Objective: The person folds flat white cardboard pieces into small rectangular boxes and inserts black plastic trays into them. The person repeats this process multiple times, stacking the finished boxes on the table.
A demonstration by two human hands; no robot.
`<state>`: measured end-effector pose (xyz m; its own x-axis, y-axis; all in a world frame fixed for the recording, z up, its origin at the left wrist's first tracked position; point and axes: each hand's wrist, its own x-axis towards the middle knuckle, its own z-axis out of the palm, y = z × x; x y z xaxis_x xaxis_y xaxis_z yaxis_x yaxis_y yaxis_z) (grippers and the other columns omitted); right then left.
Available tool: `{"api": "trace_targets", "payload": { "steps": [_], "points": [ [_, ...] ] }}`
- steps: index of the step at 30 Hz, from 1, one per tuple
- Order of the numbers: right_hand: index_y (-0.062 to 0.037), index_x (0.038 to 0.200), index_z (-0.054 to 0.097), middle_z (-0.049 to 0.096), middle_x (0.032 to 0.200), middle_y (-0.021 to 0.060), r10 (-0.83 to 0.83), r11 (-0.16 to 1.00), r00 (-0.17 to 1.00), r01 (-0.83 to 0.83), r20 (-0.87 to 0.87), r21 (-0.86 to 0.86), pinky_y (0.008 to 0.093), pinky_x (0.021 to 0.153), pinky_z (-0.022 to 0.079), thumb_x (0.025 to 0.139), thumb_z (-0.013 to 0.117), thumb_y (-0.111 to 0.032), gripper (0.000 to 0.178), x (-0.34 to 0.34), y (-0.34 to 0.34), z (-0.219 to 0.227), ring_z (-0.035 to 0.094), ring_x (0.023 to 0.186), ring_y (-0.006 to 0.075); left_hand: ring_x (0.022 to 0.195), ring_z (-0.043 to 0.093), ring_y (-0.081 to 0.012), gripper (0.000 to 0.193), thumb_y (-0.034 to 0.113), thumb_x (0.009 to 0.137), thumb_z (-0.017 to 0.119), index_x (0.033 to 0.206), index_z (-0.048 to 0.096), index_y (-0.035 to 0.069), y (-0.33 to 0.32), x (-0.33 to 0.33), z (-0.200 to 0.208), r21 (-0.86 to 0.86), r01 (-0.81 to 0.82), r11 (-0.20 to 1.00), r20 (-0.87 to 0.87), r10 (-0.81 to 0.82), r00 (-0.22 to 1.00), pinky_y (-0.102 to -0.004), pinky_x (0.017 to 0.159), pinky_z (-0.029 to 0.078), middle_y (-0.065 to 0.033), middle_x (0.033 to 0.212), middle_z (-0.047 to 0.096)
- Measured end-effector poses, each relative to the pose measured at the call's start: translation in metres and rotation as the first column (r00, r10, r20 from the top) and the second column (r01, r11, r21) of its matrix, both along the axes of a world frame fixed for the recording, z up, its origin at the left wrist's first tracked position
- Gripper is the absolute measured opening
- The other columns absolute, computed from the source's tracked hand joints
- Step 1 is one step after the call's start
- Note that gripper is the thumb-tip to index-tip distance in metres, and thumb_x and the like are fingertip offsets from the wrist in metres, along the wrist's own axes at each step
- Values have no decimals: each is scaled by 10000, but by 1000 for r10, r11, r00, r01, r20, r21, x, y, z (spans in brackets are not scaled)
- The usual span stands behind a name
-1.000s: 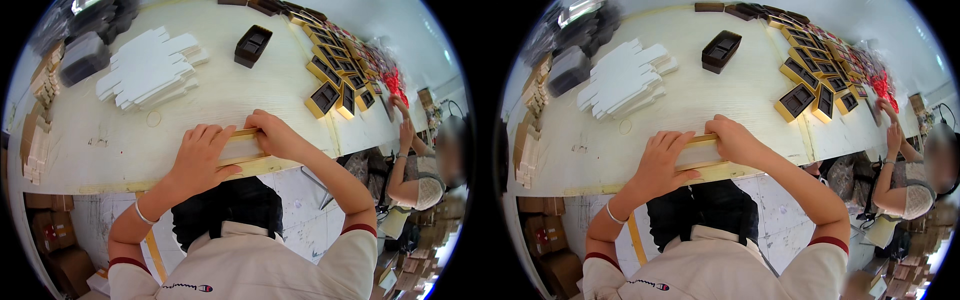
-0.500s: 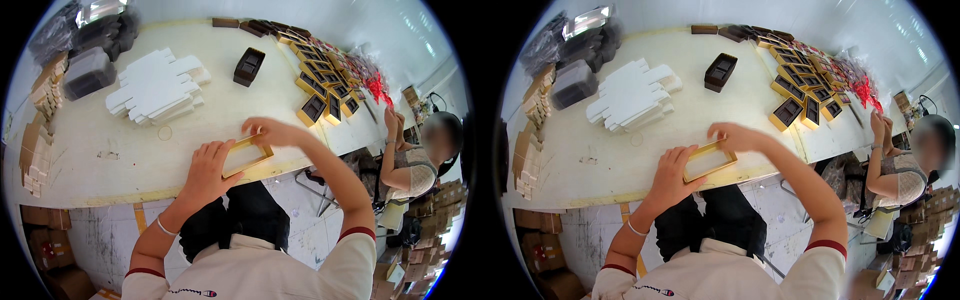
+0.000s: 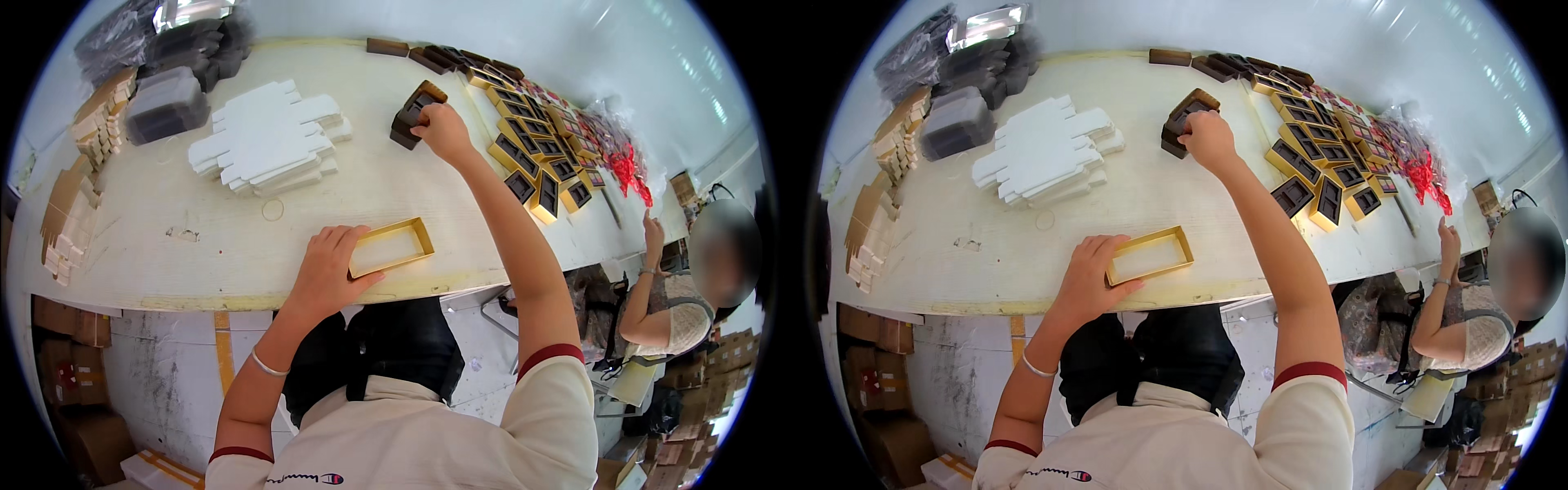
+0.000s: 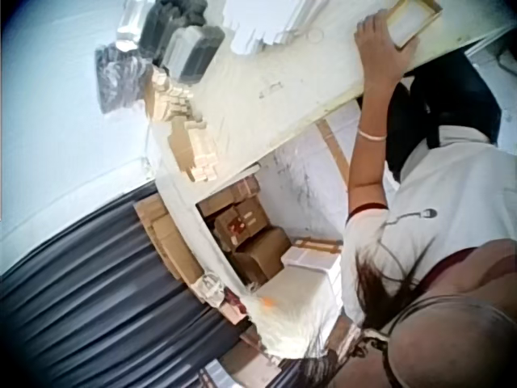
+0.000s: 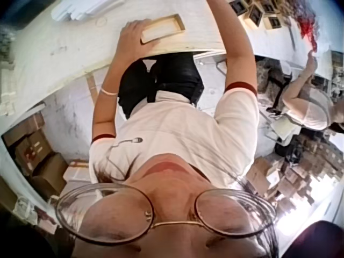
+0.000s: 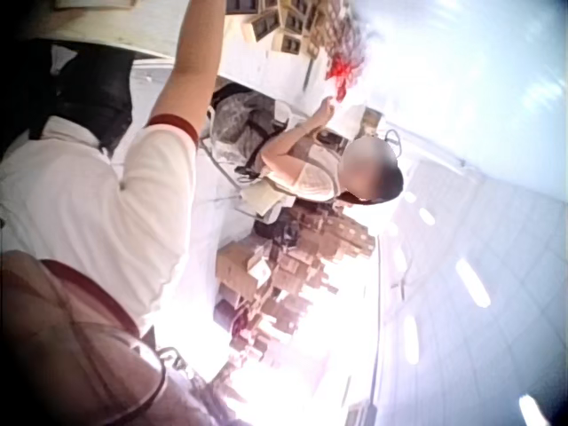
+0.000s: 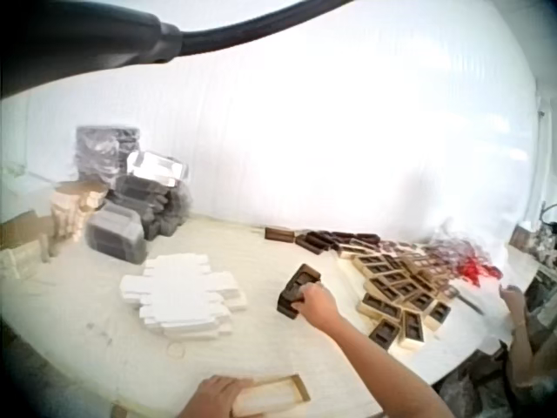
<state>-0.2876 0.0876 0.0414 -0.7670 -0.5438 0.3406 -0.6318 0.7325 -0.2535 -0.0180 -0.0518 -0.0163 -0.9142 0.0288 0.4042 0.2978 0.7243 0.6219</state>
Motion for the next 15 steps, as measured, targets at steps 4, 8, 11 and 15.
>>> {"api": "trace_targets", "payload": {
  "steps": [4,8,11,15],
  "points": [
    [13,810,629,653,799,120,102,912,976,-169,-192,-373,408,684,473,792,713,-176,207,5,9,21,599,743,283,1071,505,-336,625,295,712,786,1208,537,7,1,1,0,-5,-10,1000,3,10,1000,-418,964,380,-158,1135,575],
    [-43,795,569,578,706,22,413,453,888,-9,200,-891,266,618,395,903,618,-215,209,71,40,59,513,671,112,1099,493,-322,804,379,691,793,1329,441,39,-1,6,2,-54,-15,998,48,18,999,-426,980,352,-151,1228,525],
    [-50,855,545,582,784,52,651,284,625,324,430,-902,269,643,446,909,590,-194,161,132,75,48,568,682,145,1118,476,-336,943,430,663,804,1406,361,55,4,5,10,-24,-32,999,-2,32,999,-432,1007,328,-145,1311,476],
    [-55,849,535,554,678,29,660,454,318,554,681,-698,270,592,434,922,585,-220,187,167,92,4,526,559,142,1075,473,-327,996,448,626,824,1425,356,79,11,8,18,-95,-87,992,-22,85,996,-419,988,344,-88,1313,498]
  ]
}}
